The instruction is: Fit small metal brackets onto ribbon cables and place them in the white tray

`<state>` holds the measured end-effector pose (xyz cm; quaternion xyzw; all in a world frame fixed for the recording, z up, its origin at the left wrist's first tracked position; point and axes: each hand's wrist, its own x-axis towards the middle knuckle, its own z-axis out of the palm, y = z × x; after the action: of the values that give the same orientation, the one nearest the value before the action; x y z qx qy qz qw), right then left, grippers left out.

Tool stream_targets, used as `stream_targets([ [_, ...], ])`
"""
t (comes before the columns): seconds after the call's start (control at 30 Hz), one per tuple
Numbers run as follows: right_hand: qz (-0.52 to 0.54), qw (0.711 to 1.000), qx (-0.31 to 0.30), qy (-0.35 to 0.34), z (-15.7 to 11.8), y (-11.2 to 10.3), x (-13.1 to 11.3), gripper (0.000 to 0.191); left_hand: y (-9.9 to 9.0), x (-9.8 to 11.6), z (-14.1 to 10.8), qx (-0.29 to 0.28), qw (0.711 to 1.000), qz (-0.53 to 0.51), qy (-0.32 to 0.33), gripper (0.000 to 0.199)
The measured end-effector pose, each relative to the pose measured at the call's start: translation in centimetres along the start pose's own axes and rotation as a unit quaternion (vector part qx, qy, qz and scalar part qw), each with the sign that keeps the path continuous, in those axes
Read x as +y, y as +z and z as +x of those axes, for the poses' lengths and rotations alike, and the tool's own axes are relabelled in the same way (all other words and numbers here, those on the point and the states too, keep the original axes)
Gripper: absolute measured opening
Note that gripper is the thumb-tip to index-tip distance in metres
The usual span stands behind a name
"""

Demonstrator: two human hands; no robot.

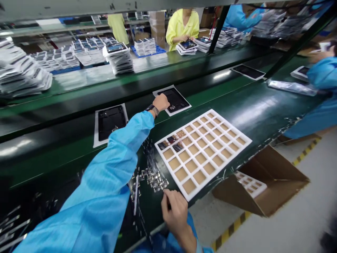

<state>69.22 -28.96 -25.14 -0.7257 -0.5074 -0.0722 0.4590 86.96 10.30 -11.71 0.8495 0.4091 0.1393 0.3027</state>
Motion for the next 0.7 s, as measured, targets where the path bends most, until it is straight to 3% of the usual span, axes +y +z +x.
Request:
stream_targets([
  [0.13, 0.035, 0.999, -0.026, 0.019, 0.3, 0.1, -0.3, 0.021, -5.4, 1.6, -5.5, 0.03, 0.996, -0.011, 0.081, 0.006],
  [0.23, 0.141, 0.984, -0.079, 0.079, 1.5, -1.1, -1.2, 0.019, -9.9, 2.8, -11.6, 0.063, 0.99, -0.059, 0.111, 0.007],
  [0.33, 0.209, 0.965, -0.116, 0.108, 4.8, -3.8, -1.8, 0.019, -14.2, 3.2, -18.7, 0.094, 0.983, -0.097, 0.125, 0.014],
  [0.47, 0.156, 0.971, -0.167, 0.067, 11.7, -6.2, 0.0, 0.018, -18.6, 1.8, -28.7, 0.173, 0.963, -0.13, 0.159, 0.011],
  [0.57, -0.038, 0.976, -0.211, 0.032, 16.3, -5.0, 2.9, 0.019, -19.2, -0.5, -36.5, 0.261, 0.945, -0.14, 0.138, 0.008],
  [0.63, -0.094, 0.969, -0.23, 0.02, 18.5, -3.4, 4.5, 0.025, -17.7, -2.8, -41.5, 0.315, 0.933, -0.15, 0.092, 0.009],
  [0.7, -0.126, 0.961, -0.246, 0.001, 20.3, -1.8, 5.5, 0.031, -15.2, -5.8, -45.9, 0.322, 0.929, -0.177, 0.038, 0.008],
])
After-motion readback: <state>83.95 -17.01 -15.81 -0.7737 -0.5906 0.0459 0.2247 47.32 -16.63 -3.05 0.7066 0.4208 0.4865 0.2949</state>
